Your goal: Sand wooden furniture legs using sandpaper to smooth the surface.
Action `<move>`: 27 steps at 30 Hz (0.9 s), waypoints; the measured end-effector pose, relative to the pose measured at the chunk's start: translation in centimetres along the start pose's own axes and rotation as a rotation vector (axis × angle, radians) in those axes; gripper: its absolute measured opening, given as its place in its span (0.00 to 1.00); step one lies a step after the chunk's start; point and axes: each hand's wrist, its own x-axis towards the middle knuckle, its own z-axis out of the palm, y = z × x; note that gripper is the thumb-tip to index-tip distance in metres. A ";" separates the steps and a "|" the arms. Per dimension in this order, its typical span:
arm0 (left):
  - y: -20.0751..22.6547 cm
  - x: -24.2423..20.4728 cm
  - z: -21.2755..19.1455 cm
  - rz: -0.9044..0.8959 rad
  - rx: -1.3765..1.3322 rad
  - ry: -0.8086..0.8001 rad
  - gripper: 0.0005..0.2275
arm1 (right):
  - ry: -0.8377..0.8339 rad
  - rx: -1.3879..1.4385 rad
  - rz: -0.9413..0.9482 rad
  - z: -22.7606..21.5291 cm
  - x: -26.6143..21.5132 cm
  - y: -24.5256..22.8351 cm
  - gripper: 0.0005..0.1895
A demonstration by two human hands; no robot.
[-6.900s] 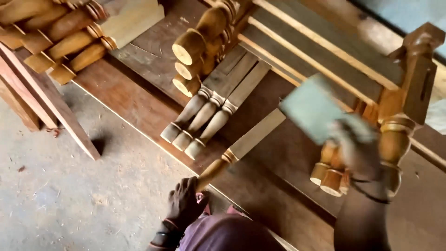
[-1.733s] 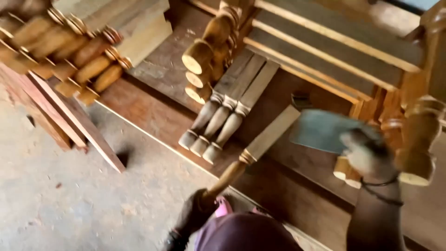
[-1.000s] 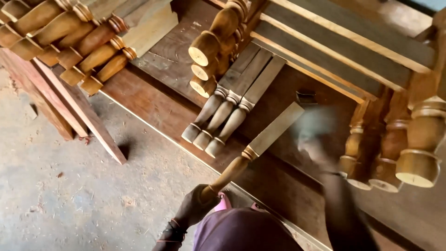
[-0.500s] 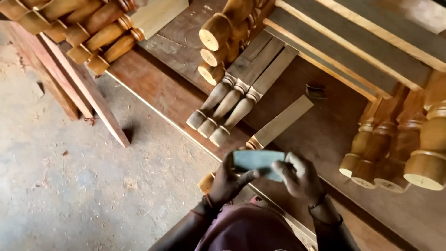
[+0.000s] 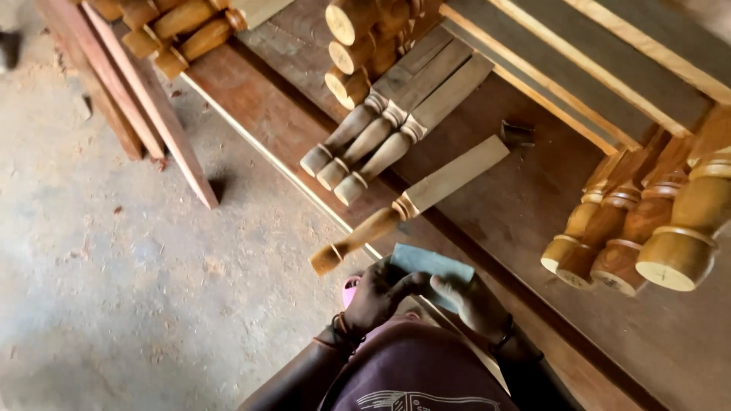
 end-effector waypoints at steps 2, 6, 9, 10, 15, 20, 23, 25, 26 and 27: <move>0.8 -0.8 1.5 -0.102 -0.107 0.025 0.19 | 0.034 -0.152 -0.450 -0.6 0.7 5.8 0.18; -5.2 -1.7 1.7 -0.191 -0.218 0.077 0.24 | 0.231 -0.575 -0.693 -2.2 1.1 15.1 0.18; -13.2 -1.8 0.2 -0.434 -0.481 0.337 0.26 | 0.277 -0.649 -0.552 -3.1 0.5 19.0 0.21; -15.3 -1.9 -0.5 -0.416 -0.636 0.465 0.24 | 0.271 -0.408 -0.385 -3.2 -0.3 17.9 0.23; -15.3 0.4 -2.4 -0.294 -0.817 0.675 0.24 | 0.215 0.276 0.076 -3.7 -3.4 14.1 0.33; -14.3 2.9 -2.3 -0.071 -0.880 0.918 0.33 | 0.368 -0.194 -0.235 -5.1 -4.6 21.0 0.25; -13.5 3.1 -2.2 -0.016 -0.834 1.043 0.37 | 0.517 -0.807 -0.595 -6.9 -5.4 23.3 0.20; -12.7 2.3 -2.4 0.004 -0.833 1.116 0.38 | 0.550 -0.833 -0.633 -7.7 -6.9 22.3 0.20; -12.3 1.8 -2.6 0.020 -0.837 1.193 0.39 | 0.576 -0.862 -0.670 -8.0 -7.6 21.8 0.21; -13.2 1.4 -2.9 0.018 -0.831 1.188 0.39 | 0.581 -0.859 -0.665 -8.1 -8.4 21.3 0.21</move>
